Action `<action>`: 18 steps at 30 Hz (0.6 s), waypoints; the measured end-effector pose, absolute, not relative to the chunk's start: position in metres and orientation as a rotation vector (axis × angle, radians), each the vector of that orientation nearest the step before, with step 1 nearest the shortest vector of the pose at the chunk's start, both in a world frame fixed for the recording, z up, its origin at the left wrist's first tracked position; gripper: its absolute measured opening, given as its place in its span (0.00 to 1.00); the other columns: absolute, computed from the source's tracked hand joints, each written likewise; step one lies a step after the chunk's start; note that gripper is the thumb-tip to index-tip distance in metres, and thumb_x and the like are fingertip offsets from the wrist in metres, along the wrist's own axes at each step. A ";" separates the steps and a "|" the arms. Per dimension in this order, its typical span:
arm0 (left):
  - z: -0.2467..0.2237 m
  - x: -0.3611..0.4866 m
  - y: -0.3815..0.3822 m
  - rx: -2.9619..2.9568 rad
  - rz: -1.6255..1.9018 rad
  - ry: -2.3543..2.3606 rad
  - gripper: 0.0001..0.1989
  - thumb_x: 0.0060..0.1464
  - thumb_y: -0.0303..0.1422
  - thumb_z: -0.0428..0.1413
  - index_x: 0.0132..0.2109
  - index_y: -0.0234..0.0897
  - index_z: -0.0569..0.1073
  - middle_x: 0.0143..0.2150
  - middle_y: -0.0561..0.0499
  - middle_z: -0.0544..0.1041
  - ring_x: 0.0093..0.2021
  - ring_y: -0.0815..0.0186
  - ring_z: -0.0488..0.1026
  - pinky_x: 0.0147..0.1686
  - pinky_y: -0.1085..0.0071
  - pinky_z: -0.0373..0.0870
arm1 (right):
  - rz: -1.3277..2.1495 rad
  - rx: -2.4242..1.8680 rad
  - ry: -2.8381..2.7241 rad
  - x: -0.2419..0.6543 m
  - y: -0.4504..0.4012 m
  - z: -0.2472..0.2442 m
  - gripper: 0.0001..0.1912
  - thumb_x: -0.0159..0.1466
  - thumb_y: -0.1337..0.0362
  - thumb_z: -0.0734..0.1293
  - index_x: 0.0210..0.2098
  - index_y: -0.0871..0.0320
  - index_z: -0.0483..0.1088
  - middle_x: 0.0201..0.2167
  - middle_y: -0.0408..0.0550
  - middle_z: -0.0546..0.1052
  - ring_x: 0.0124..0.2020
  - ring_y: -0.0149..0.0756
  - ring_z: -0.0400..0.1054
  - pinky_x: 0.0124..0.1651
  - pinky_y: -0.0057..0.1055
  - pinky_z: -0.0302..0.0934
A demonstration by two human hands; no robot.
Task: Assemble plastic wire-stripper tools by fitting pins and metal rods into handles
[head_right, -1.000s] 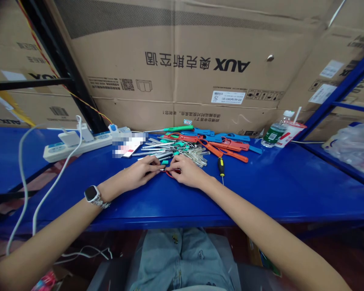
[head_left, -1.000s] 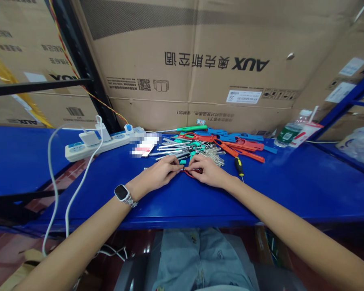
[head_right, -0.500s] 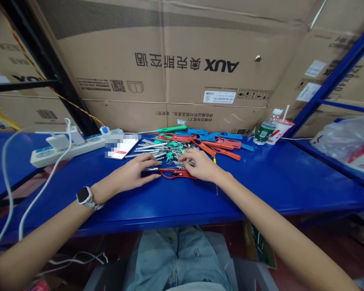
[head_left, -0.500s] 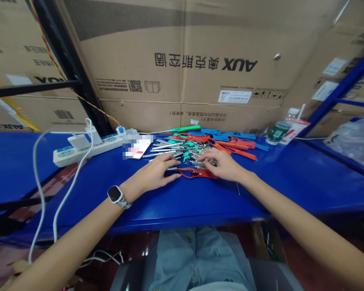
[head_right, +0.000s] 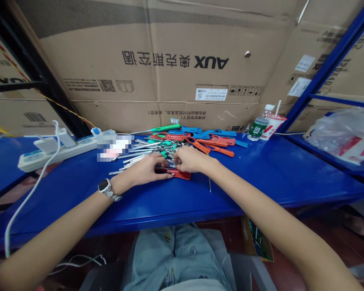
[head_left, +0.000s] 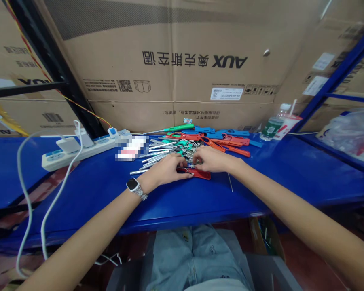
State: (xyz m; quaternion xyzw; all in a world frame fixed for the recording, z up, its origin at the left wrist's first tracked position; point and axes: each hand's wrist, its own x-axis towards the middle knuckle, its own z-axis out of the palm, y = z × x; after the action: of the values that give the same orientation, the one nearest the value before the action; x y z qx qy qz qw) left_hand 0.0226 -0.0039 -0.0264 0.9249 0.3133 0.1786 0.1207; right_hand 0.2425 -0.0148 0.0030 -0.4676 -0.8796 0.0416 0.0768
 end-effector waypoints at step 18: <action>-0.027 0.021 -0.017 2.718 0.601 0.902 0.14 0.60 0.42 0.64 0.43 0.36 0.77 0.41 0.46 0.74 0.45 0.56 0.72 0.44 0.61 0.72 | 0.151 -1.289 -2.439 0.252 -0.065 -0.017 0.09 0.66 0.68 0.67 0.45 0.56 0.76 0.46 0.52 0.78 0.51 0.48 0.69 0.53 0.46 0.58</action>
State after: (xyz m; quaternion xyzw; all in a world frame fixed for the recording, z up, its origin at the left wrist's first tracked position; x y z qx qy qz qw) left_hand 0.0211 -0.0170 -0.0274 0.9235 0.3066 0.2043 0.1074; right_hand 0.2525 -0.0653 -0.0168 -0.4583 -0.8670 0.0535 0.1883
